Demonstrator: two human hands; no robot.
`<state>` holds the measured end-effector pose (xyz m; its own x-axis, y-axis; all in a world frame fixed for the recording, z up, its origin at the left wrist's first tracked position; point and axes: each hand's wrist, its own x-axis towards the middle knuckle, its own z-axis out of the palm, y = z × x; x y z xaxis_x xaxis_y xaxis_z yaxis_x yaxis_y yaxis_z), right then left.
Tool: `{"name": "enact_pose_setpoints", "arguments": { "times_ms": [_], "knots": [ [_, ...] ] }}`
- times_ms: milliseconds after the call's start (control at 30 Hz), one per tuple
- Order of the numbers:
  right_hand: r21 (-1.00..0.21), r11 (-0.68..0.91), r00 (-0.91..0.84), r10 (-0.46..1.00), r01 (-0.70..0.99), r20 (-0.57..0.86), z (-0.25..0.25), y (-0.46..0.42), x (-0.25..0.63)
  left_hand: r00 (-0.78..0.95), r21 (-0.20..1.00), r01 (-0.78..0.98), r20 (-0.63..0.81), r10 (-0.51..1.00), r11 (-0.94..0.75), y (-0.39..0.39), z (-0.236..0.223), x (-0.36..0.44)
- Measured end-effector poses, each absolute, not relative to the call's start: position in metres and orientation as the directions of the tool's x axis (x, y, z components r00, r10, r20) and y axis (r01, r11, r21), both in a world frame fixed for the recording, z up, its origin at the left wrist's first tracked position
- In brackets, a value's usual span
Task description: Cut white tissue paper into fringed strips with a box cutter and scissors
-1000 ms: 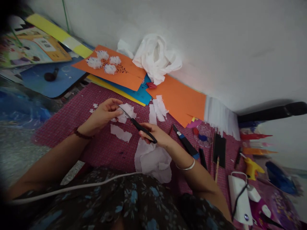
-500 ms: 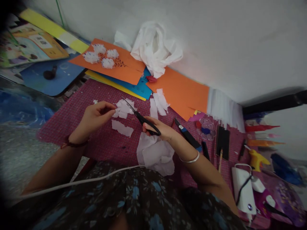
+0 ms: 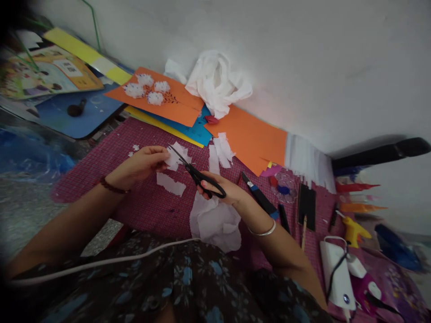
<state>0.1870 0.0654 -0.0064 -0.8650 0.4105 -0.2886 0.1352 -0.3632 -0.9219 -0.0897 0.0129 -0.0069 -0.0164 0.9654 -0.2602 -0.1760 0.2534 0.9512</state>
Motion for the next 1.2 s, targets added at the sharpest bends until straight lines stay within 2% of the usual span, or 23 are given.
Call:
{"name": "enact_pose_setpoints", "arguments": {
  "times_ms": [133,333,600,700,767,833,900,933,1000,1100,1200],
  "knots": [
    [-0.918,-0.365,-0.856,0.414,0.153,-0.308,-0.004,0.065,0.185,0.039,0.952,-0.128,-0.274,0.961,0.277,0.016,-0.005,-0.090],
    [-0.912,-0.382,-0.847,0.427,0.149,-0.317,-0.006,0.067,0.181,-0.002,0.925,-0.201,-0.329,0.944,0.322,0.020,-0.002,-0.087],
    [-0.957,-0.249,-0.843,0.473,0.152,-0.257,-0.013,0.070,0.178,-0.016,0.929,-0.171,-0.336,0.942,0.328,0.028,-0.011,-0.089],
    [-0.944,-0.307,-0.838,0.477,0.123,-0.264,-0.014,0.070,0.176,-0.083,0.972,-0.020,-0.235,0.968,0.234,0.028,-0.013,-0.094],
    [-0.932,-0.343,-0.837,0.472,0.117,-0.278,-0.013,0.069,0.176,-0.191,0.972,0.206,-0.073,0.979,0.112,0.024,-0.011,-0.097],
    [-0.933,-0.339,-0.836,0.474,0.117,-0.277,-0.011,0.069,0.177,-0.258,0.877,0.481,0.129,0.958,0.012,0.015,-0.008,-0.097],
    [-0.934,-0.334,-0.833,0.476,0.125,-0.281,-0.010,0.068,0.180,-0.198,0.749,0.661,0.233,0.952,-0.046,0.005,-0.004,-0.096],
    [-0.930,-0.343,-0.834,0.469,0.131,-0.291,-0.009,0.068,0.181,-0.118,0.706,0.704,0.222,0.968,-0.077,0.000,-0.002,-0.094],
    [-0.922,-0.360,-0.835,0.455,0.146,-0.309,-0.008,0.068,0.183,0.109,0.641,0.751,0.120,0.987,-0.160,-0.008,-0.001,-0.088],
    [-0.942,-0.300,-0.842,0.460,0.152,-0.282,-0.003,0.066,0.186,0.400,0.519,0.789,-0.027,0.916,-0.329,-0.015,-0.002,-0.078],
    [-0.965,-0.199,-0.844,0.477,0.169,-0.247,0.004,0.062,0.190,0.453,0.433,0.815,-0.062,0.889,-0.385,-0.018,-0.004,-0.073]
  ]
}}
